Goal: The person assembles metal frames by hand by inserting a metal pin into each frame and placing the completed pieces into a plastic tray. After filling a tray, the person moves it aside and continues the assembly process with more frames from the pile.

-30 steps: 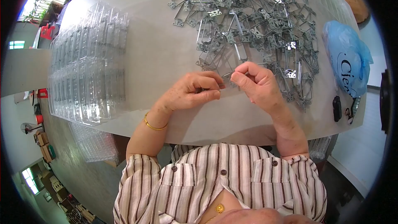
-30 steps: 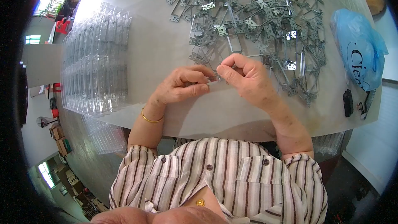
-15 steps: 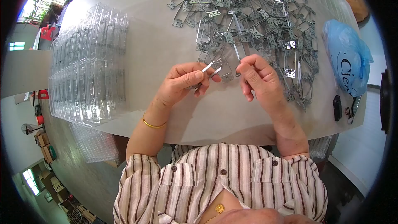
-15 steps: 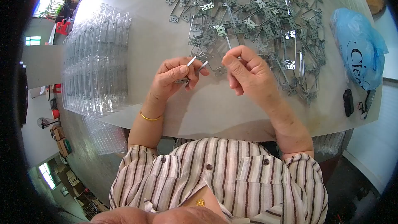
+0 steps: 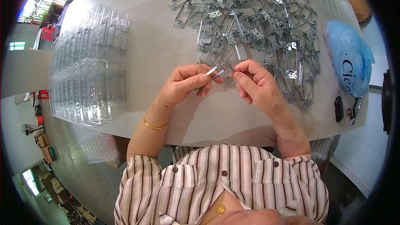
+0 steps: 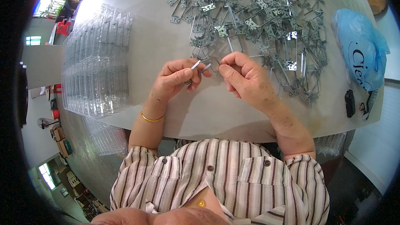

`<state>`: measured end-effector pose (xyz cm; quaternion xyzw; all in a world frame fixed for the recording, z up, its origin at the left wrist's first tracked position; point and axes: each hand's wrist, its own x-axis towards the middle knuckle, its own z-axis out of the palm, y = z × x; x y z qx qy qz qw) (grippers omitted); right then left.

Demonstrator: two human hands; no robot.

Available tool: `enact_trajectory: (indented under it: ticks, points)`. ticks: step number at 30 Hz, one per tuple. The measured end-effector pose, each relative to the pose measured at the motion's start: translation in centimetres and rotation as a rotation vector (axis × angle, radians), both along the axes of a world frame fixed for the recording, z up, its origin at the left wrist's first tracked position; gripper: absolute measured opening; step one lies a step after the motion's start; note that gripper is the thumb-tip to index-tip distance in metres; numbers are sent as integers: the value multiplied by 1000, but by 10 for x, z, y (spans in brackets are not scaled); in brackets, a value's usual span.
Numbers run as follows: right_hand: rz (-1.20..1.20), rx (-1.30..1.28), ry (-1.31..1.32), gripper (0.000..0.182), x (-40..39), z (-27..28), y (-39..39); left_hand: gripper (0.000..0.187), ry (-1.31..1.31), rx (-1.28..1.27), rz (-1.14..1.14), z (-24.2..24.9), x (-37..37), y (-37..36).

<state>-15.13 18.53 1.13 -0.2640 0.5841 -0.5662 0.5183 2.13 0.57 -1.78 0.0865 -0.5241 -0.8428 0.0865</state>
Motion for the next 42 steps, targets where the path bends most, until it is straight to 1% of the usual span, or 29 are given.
enact_trajectory:
  ticks: [5,7,11,13,17,19,20,21,23,26,27,29,30,31,32,33,35,36,37,38,39,40,42]
  points:
    - [8,19,-2,15,0,1,0,34,-13,-11,-4,2,1,1]
    - [10,29,10,16,-1,4,0,25,-51,-14,-51,2,1,-1]
    - [-9,62,-1,18,2,6,-1,26,-80,-53,-57,4,2,-3]
    - [-11,48,-11,18,2,5,-1,28,-50,-117,-118,6,2,-4]
    - [-15,26,-38,21,1,10,-3,26,7,-172,-94,4,1,-3]
    - [9,24,-77,23,1,9,-2,22,-80,-166,-135,8,3,-2]
    - [24,31,-121,25,1,8,-5,22,-82,-189,-86,8,4,-2]
    - [21,49,-83,27,3,11,-6,22,-74,-163,-132,6,5,-2]
    - [-1,33,-90,28,10,12,-9,22,-72,-147,-174,6,10,-4]
    - [-49,55,-169,25,13,12,-14,24,-44,-175,-188,-10,9,-8]
    - [-92,58,-196,25,14,8,-16,24,-48,-169,-186,-7,8,-10]
    - [-9,-55,-257,21,9,-7,-20,24,-51,-193,-160,4,9,-7]
    - [-51,-54,-269,20,14,-4,-22,24,-43,-221,-147,10,10,-6]
    - [-103,-49,-278,18,18,2,-26,24,-57,-240,-80,23,17,-7]
    - [-81,-48,-274,18,10,-10,-41,22,-69,-300,-101,16,4,-25]
    - [-112,-58,-288,17,9,-10,-48,20,-92,-374,-93,23,6,-28]
    - [-147,-17,-298,14,18,-3,-55,19,-124,-409,-38,27,14,-26]
    - [-99,-18,-311,14,18,-11,-59,19,-151,-432,-27,25,21,-23]
    - [28,-15,-222,14,14,-23,-59,19,-173,-439,16,22,27,-20]
    - [151,-17,-132,15,8,-38,-60,18,-216,-437,7,16,33,-17]
    - [209,-47,-72,21,21,-27,-57,18,-249,-455,4,41,55,-6]
    - [258,-65,-81,21,25,-33,-54,18,-270,-467,52,37,63,5]
    - [311,5,19,20,36,-43,-50,15,-288,-414,101,24,77,26]
